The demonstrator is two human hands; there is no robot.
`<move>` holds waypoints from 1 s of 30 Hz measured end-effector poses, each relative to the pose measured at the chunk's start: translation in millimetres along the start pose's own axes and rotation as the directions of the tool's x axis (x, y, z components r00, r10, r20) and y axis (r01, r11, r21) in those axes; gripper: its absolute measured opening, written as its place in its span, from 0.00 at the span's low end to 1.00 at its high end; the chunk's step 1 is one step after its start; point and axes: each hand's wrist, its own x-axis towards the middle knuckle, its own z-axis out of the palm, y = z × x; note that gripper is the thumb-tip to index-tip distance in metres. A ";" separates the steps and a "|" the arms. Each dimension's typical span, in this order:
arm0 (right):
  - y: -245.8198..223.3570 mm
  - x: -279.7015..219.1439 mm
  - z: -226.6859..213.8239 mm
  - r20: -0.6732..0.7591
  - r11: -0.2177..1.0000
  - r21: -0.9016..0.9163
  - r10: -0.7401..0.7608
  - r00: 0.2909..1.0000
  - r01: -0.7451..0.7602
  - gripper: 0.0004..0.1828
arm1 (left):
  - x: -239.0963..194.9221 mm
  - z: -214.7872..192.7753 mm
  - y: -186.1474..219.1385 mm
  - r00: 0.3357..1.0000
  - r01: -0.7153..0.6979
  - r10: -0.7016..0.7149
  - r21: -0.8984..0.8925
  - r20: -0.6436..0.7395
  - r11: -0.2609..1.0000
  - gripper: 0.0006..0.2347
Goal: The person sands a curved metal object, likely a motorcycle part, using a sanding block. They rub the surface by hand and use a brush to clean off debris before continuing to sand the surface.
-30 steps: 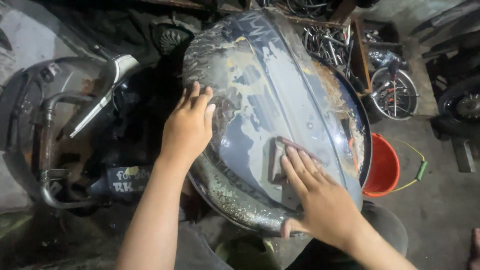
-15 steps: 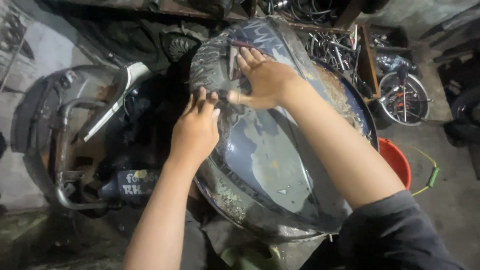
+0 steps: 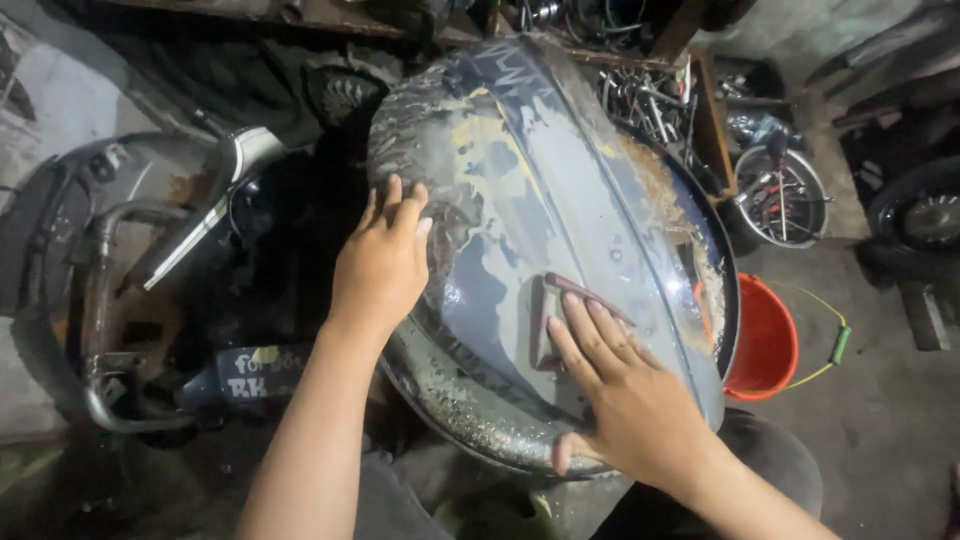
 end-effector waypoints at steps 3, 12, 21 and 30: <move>10.5 43.4 -6.5 0.011 1.000 -0.005 -0.004 1.000 0.004 0.73 | -3.4 -0.1 1.3 1.000 0.013 -0.013 0.006 0.009 1.000 0.17; 65.1 248.4 -40.1 0.452 0.985 0.124 0.053 0.890 -0.122 0.65 | -4.5 0.2 3.2 0.998 0.045 -0.048 0.069 0.043 0.997 0.18; 47.9 141.5 -34.2 0.186 0.987 0.148 -0.095 0.978 0.068 0.65 | 0.3 -3.0 9.4 0.999 0.046 -0.049 0.136 0.021 0.990 0.18; -11.5 -35.3 14.4 0.019 0.999 -0.031 0.006 1.000 -0.006 0.84 | 3.4 2.2 0.5 0.997 0.054 -0.056 0.034 0.053 0.998 0.18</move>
